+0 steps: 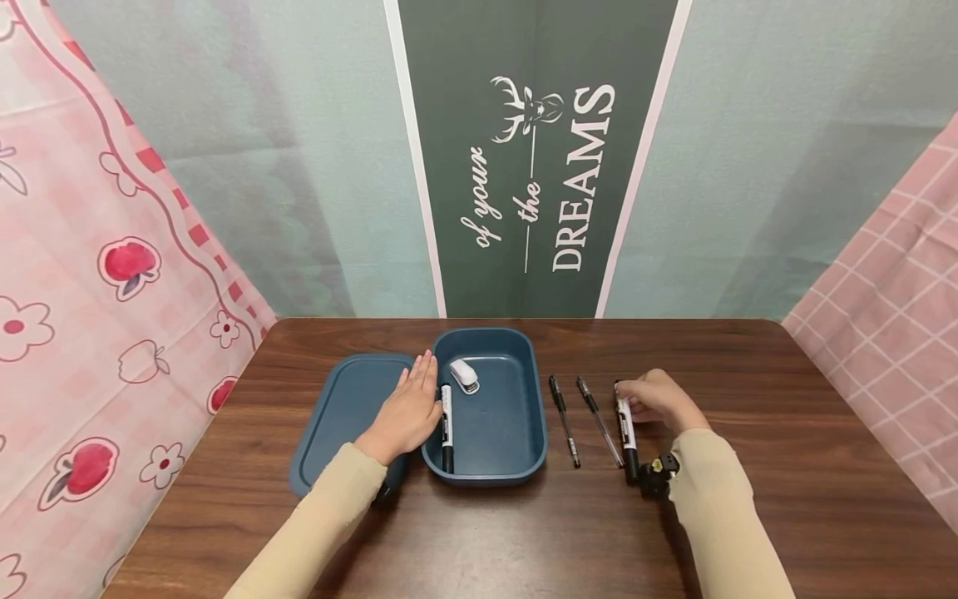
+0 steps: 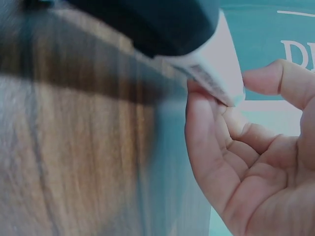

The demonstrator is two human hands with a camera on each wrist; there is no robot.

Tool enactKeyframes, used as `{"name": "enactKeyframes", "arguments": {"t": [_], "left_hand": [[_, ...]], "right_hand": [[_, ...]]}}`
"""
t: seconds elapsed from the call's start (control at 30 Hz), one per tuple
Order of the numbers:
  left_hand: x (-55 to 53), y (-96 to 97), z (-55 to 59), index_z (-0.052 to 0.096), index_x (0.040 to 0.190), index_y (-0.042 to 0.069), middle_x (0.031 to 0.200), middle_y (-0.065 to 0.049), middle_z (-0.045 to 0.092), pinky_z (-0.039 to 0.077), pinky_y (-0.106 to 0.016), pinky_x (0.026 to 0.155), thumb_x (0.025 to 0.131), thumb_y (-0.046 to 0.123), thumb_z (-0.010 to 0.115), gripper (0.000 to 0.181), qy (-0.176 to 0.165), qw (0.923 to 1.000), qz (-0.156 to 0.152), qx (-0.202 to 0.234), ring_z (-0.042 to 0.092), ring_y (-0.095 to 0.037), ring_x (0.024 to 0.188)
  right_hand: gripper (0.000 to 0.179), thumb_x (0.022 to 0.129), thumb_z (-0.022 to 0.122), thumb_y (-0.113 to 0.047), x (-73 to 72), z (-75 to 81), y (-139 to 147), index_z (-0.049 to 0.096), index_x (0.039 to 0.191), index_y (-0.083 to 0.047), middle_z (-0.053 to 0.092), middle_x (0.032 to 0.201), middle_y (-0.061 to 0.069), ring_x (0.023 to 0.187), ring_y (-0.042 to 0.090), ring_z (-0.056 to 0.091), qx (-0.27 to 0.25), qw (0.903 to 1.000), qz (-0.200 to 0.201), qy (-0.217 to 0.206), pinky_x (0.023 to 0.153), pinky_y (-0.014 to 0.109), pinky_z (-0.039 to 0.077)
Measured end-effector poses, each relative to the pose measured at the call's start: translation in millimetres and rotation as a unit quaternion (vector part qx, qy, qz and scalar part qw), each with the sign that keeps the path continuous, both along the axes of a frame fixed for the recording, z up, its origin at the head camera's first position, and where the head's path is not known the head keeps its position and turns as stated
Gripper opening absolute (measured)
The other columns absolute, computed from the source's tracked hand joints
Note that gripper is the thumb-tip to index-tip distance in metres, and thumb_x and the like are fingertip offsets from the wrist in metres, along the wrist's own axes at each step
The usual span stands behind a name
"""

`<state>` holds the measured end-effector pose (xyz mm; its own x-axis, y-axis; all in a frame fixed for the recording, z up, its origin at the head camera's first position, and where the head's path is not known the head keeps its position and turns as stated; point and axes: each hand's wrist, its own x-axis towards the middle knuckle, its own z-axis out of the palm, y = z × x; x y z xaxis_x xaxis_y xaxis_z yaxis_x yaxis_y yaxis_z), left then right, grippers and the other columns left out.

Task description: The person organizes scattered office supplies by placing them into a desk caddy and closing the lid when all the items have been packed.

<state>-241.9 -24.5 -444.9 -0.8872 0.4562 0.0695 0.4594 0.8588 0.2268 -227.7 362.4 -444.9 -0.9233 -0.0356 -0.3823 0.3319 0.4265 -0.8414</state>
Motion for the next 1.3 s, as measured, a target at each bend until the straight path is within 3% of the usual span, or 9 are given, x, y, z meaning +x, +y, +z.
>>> {"name": "enactKeyframes", "arguments": {"t": [0.37,0.8,1.3], "left_hand": [[-1.0,-0.2,-1.3,0.017,0.147,-0.008,0.154,-0.021,0.012,0.013,-0.043,0.114,0.095,0.018,0.042,0.063,-0.01,1.0,0.002,0.001,0.011,-0.03,0.143],[-0.8,-0.5,1.6,0.018,0.146,-0.009,0.154,-0.022,0.013,0.014,-0.042,0.114,0.096,0.019,0.041,0.062,-0.006,1.0,0.0,-0.003,0.012,-0.031,0.143],[-1.3,-0.6,0.7,0.017,0.147,-0.008,0.155,-0.021,0.012,0.012,-0.041,0.114,0.096,0.019,0.041,0.062,-0.013,0.9999,0.002,-0.005,0.01,-0.029,0.143]], "right_hand": [[0.021,0.09,0.051,-0.016,-1.7,4.7,-1,0.062,0.075,-0.008,0.056,0.07,-0.001,0.062,0.008,0.057,-0.05,0.9985,-0.016,-0.016,0.064,0.026,0.054],[0.019,0.086,0.052,-0.014,-5.2,11.7,-8,0.061,0.071,-0.01,0.056,0.067,-0.004,0.059,0.006,0.056,-0.065,0.9978,-0.01,-0.01,0.062,0.025,0.053],[0.019,0.089,0.052,-0.012,-8.4,15.8,-14,0.063,0.074,-0.008,0.056,0.069,-0.004,0.061,0.007,0.056,-0.07,0.9975,0.0,-0.006,0.062,0.025,0.053]]}}
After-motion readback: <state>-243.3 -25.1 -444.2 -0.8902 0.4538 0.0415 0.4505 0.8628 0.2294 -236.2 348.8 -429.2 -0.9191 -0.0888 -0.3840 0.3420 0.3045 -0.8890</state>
